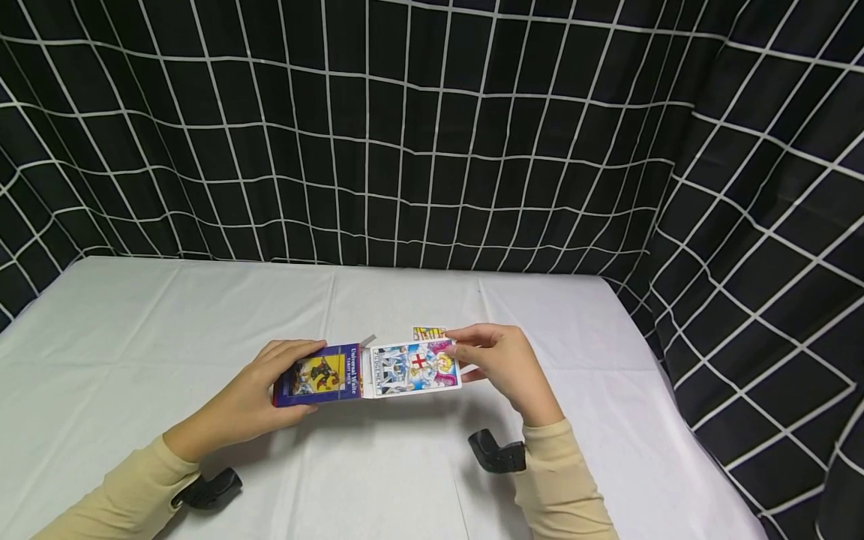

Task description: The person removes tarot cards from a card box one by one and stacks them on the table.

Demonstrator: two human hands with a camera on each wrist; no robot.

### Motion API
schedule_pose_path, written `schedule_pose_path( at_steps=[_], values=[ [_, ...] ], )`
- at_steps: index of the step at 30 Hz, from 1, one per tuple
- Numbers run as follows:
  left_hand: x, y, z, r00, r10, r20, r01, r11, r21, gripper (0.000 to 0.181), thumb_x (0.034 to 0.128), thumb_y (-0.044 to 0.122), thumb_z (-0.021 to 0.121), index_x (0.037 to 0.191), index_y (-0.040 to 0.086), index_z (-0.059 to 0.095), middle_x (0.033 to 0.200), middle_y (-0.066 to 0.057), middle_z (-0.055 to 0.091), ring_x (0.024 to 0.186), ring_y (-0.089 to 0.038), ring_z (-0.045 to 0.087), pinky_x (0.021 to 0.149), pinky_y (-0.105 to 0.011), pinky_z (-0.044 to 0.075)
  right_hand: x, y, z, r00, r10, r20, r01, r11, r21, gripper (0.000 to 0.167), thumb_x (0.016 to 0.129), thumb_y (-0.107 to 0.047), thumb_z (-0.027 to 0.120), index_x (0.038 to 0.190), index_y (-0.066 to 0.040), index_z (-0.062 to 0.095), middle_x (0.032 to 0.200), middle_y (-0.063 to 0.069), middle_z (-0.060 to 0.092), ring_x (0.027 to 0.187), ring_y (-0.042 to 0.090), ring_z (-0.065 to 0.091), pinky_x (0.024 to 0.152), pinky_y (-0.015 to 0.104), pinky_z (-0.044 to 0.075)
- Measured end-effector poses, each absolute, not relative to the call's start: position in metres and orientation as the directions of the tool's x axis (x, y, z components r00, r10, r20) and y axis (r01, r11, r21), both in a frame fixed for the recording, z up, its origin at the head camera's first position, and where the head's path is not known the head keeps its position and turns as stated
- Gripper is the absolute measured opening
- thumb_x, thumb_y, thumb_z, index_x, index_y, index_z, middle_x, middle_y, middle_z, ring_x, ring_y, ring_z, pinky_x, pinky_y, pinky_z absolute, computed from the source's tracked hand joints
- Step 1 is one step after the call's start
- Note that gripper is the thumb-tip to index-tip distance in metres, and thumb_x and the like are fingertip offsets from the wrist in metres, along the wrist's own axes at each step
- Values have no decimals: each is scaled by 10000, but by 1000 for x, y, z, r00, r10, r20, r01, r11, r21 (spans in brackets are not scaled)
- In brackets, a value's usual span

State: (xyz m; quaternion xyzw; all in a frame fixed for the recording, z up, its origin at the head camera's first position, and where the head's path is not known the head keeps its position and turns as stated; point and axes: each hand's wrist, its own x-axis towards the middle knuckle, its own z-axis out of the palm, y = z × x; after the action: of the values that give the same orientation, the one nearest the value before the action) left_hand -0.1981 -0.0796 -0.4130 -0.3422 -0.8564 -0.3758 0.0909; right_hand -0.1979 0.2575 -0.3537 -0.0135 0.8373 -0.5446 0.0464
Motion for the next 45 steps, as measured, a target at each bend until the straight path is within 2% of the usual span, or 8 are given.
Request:
schedule_pose_path(
  at_steps=[9,20,23,30,40,45],
  values=[
    [-197,-79,-412,-750,517,413,655,489,576,770,746,135,846,1430,66,501,1401,-81,573,1267,-245,496,1046,-458,451,-199,264,-349,-995,-32,-96,79,356,-931,388,895,-66,694,1218,133,616,878,-16,726,756,69,682,678,290,613],
    [-197,-79,-411,-744,520,420,661,479,577,769,748,132,843,1432,68,498,1398,-83,573,1265,-247,494,1047,-457,448,-204,265,-353,-991,20,-131,131,279,-951,310,907,5,618,1157,158,516,777,-40,671,695,60,680,702,260,610],
    [-197,-79,-411,-743,520,421,662,479,576,773,746,136,846,1432,64,497,1399,-82,572,1265,-244,494,1049,-456,447,-206,265,-358,-989,6,-150,146,265,-953,299,903,18,610,1143,165,510,774,-23,661,690,62,677,697,248,607],
    [-198,-79,-413,-742,519,425,664,478,575,761,749,119,842,1430,74,504,1382,-78,584,1249,-247,503,1038,-452,452,-210,263,-369,-979,-7,-203,195,241,-951,403,894,36,614,1250,209,533,809,9,707,681,63,703,695,226,600],
    [-197,-79,-413,-747,517,418,657,478,583,776,739,122,849,1430,56,501,1393,-87,577,1261,-251,498,1051,-470,445,-215,262,-379,-970,19,-243,242,162,-957,372,936,-18,609,1232,196,541,777,-7,691,661,52,697,671,188,588],
    [-197,-79,-414,-753,516,408,649,482,589,785,743,137,847,1440,71,493,1404,-86,570,1274,-249,493,1065,-473,440,-216,262,-382,-968,3,-250,248,132,-960,375,931,-15,611,1214,218,533,783,-9,708,712,47,702,707,196,591]
  ],
)
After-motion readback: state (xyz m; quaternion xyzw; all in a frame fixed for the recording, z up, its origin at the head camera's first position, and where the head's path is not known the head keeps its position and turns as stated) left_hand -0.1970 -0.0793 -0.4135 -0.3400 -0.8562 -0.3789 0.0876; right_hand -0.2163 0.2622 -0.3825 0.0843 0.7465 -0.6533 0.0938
